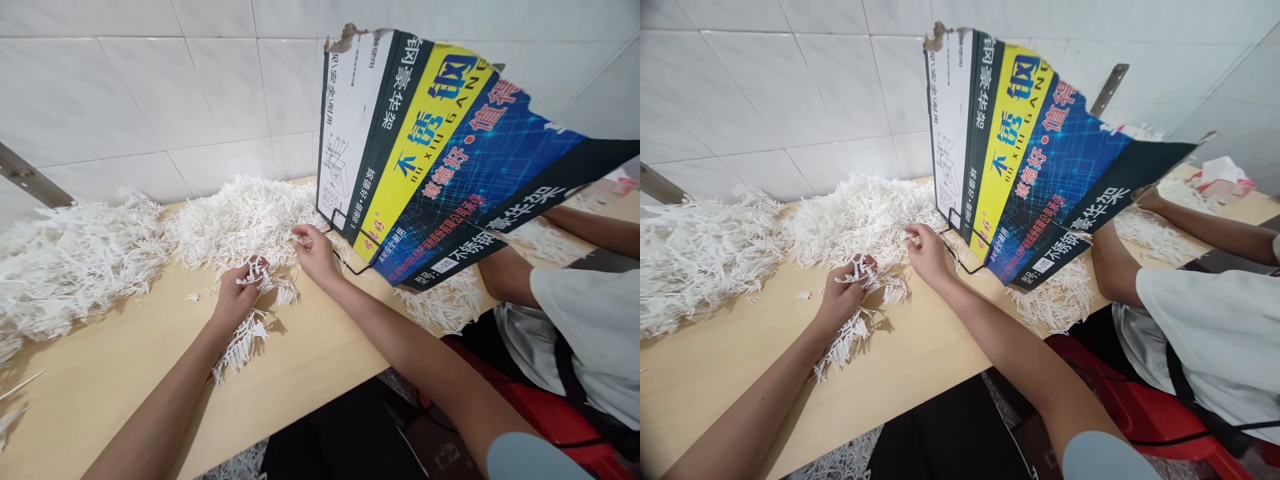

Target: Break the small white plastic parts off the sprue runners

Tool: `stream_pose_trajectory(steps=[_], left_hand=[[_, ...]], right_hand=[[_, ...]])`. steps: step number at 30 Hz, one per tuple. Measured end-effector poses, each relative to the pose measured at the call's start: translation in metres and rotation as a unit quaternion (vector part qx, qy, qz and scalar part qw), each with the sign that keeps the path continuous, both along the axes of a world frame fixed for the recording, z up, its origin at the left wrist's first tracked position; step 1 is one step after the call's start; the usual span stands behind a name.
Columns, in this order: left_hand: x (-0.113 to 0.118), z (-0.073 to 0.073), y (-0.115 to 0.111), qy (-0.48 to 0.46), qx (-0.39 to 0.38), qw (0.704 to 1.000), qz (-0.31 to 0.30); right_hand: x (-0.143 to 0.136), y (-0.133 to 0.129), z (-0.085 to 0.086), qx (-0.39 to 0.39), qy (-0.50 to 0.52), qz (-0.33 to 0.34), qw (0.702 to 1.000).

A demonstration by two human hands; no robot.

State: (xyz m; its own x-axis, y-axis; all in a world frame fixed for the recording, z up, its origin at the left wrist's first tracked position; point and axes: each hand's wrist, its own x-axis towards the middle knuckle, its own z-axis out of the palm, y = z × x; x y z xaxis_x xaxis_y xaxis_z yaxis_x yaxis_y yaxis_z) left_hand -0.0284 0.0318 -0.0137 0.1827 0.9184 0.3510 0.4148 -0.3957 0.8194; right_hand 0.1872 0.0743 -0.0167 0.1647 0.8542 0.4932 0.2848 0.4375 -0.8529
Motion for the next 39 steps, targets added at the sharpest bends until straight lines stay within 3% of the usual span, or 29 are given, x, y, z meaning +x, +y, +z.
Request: stream_pose_trajectory(steps=[3, 8, 11, 17, 24, 31, 39], left_hand=[[0.003, 0.003, 0.003, -0.018, 0.004, 1.0, 0.009], [0.007, 0.01, 0.002, 0.044, 0.007, 0.999, 0.023], [0.008, 0.009, 0.001, 0.053, -0.007, 0.998, 0.023], [0.01, 0.012, 0.001, -0.061, -0.034, 0.998, 0.007], [0.012, 0.018, 0.0, -0.043, -0.044, 0.997, -0.036], [0.013, 0.016, -0.002, -0.046, -0.084, 0.994, -0.044], [0.012, 0.017, -0.003, 0.002, -0.065, 0.997, -0.034]], right_hand=[[-0.006, -0.016, 0.009, 0.041, -0.063, 0.071, 0.995], [-0.018, -0.035, 0.013, 0.035, -0.107, 0.18, 0.977], [-0.023, -0.037, 0.011, -0.007, -0.094, 0.194, 0.977], [-0.022, -0.03, 0.011, -0.099, 0.055, 0.226, 0.967], [-0.02, -0.025, 0.011, -0.145, 0.139, 0.279, 0.939], [-0.019, -0.023, 0.008, -0.155, 0.159, 0.29, 0.931], [-0.019, -0.023, 0.005, -0.131, 0.102, 0.276, 0.947]])
